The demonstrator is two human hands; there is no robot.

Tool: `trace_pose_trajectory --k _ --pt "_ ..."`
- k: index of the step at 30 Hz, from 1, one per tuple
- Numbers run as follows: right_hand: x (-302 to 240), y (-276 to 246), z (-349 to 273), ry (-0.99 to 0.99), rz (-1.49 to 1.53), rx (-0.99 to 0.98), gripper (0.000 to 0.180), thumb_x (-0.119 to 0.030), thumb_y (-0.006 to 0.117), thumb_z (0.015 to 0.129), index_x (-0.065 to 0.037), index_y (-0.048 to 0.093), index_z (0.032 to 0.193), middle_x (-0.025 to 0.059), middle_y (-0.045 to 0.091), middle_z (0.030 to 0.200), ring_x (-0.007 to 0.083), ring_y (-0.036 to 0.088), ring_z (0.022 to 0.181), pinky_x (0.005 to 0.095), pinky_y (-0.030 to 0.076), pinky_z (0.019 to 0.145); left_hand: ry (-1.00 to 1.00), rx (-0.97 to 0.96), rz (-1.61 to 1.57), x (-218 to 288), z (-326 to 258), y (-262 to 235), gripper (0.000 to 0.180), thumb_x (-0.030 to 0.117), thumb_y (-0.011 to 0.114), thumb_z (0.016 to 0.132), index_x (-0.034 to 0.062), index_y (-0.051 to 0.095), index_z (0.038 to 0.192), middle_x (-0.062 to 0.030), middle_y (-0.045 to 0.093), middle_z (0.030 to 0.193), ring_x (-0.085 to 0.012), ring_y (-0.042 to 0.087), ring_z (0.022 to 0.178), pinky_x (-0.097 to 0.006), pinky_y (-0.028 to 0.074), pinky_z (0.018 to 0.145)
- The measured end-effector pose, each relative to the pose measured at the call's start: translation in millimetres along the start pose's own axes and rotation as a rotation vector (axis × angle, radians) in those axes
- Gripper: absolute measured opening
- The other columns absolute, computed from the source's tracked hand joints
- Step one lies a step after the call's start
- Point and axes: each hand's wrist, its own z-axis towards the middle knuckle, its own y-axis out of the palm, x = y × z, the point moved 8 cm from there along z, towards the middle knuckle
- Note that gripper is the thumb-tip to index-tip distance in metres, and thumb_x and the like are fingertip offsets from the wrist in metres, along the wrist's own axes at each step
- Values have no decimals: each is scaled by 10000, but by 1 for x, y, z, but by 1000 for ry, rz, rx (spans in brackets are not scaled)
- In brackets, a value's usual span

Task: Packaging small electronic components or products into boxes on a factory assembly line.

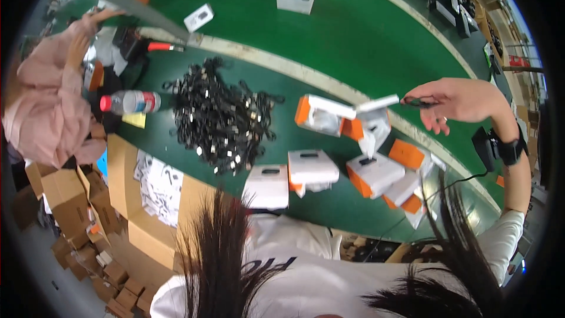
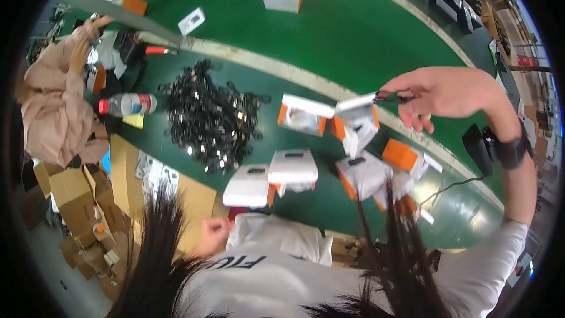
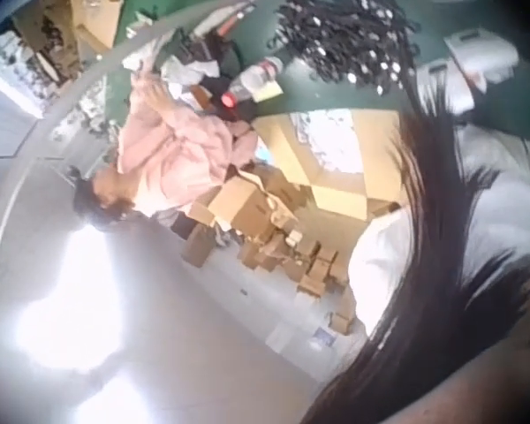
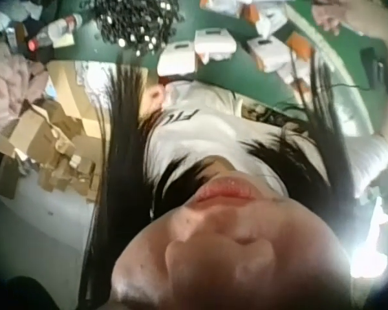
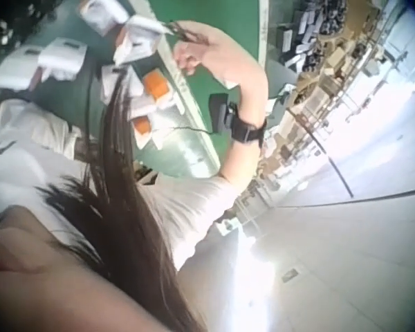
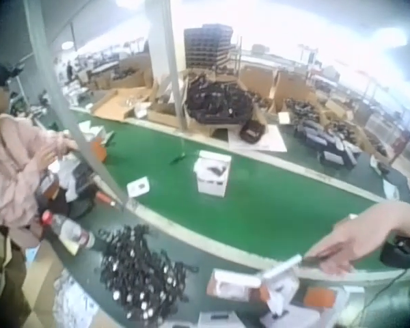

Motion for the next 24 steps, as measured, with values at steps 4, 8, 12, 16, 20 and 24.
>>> trace_pose_trajectory --k 4,8,12,16,20,24 --pt "-42 87 -35 -24 189 -88 284 -36 490 859 9 366 1110 80 579 760 123 553 614 269 449 513 213 265 34 102 -19 5 129 5 575 782 9 570 911 -58 601 904 -114 543 810 -250 434 703" --pt "-63 175 -31 -3 141 -135 251 -135 506 867 -27 333 1014 62 575 750 108 489 558 258 421 491 594 114 34 182 -51 66 518 23 637 762 20 428 1236 -102 525 1139 -177 513 994 -291 418 846" --pt "-73 251 -19 -108 232 -231 266 -159 506 904 -62 266 967 66 537 809 94 467 592 230 404 504 766 -140 160 204 -72 111 411 46 649 792 15 500 1174 -103 563 1049 -178 557 881 -275 453 751" --pt "-87 283 -25 -118 299 -321 285 -169 502 908 -30 266 987 102 547 854 138 535 650 262 484 584 800 -145 243 200 -94 109 205 85 675 786 22 607 969 -56 626 841 -132 582 692 -246 454 625" --pt "-99 253 -23 -223 242 -227 330 -143 512 894 -11 286 1094 129 579 955 183 604 832 297 527 662 709 160 55 192 -93 44 109 72 625 832 0 613 914 -13 616 753 -53 544 650 -196 437 574" --pt "-88 172 3 -38 -161 -135 476 -266 571 835 7 411 1190 123 548 1031 193 583 885 304 531 691 687 629 15 151 -58 -76 112 102 586 865 -9 578 881 10 548 680 -28 489 614 -176 392 552"
